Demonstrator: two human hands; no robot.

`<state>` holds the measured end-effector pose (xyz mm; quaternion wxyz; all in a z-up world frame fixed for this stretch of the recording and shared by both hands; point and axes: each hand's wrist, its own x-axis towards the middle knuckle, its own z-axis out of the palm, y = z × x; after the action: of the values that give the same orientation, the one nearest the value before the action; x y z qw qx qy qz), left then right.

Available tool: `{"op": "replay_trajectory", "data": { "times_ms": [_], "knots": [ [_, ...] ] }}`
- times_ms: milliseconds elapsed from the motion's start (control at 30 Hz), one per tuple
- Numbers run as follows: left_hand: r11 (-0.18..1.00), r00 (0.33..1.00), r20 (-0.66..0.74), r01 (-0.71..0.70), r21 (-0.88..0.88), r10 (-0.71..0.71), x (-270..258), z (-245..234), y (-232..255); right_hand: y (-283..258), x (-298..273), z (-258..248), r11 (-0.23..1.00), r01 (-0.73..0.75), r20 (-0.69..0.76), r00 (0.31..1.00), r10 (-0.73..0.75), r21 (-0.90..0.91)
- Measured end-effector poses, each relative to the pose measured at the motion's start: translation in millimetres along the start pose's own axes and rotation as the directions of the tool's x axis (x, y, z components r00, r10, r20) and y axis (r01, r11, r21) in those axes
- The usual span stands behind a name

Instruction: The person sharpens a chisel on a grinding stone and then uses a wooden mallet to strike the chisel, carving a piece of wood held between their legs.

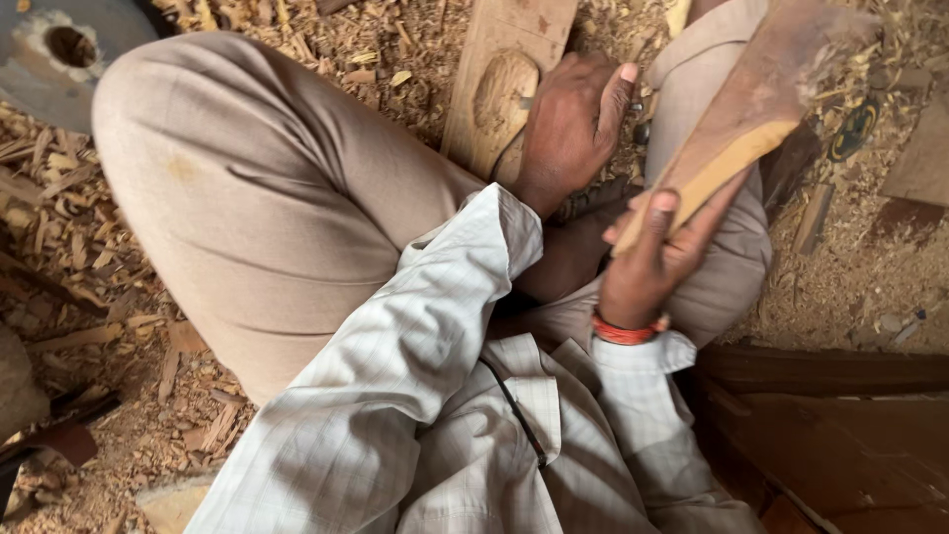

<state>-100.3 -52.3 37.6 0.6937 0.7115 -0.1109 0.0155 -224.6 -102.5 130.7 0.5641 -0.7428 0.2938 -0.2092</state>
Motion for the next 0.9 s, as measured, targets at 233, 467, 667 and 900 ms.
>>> {"op": "replay_trajectory", "data": {
  "times_ms": [233, 467, 667, 900],
  "knots": [
    [0.982, 0.999, 0.047, -0.032, 0.184, 0.024, 2, 15, -3, 8, 6, -7, 0.998, -0.069, 0.062, 0.996, 0.069, -0.002],
    [0.93, 0.988, 0.023, -0.151, 0.336, 0.152, 2, 27, -12, 6, 10, -14, 0.975, -0.221, 0.108, 0.97, 0.22, 0.0],
    [0.934, 0.993, 0.11, -0.084, 0.347, 0.049, -2, 30, -17, 5, 6, -22, 0.963, -0.266, 0.118, 0.956, 0.268, -0.034],
    [0.93, 0.997, 0.049, -0.073, 0.361, 0.059, -4, 22, -25, 10, 7, -28, 0.972, -0.205, -0.029, 0.977, 0.21, 0.113]
  ]
}}
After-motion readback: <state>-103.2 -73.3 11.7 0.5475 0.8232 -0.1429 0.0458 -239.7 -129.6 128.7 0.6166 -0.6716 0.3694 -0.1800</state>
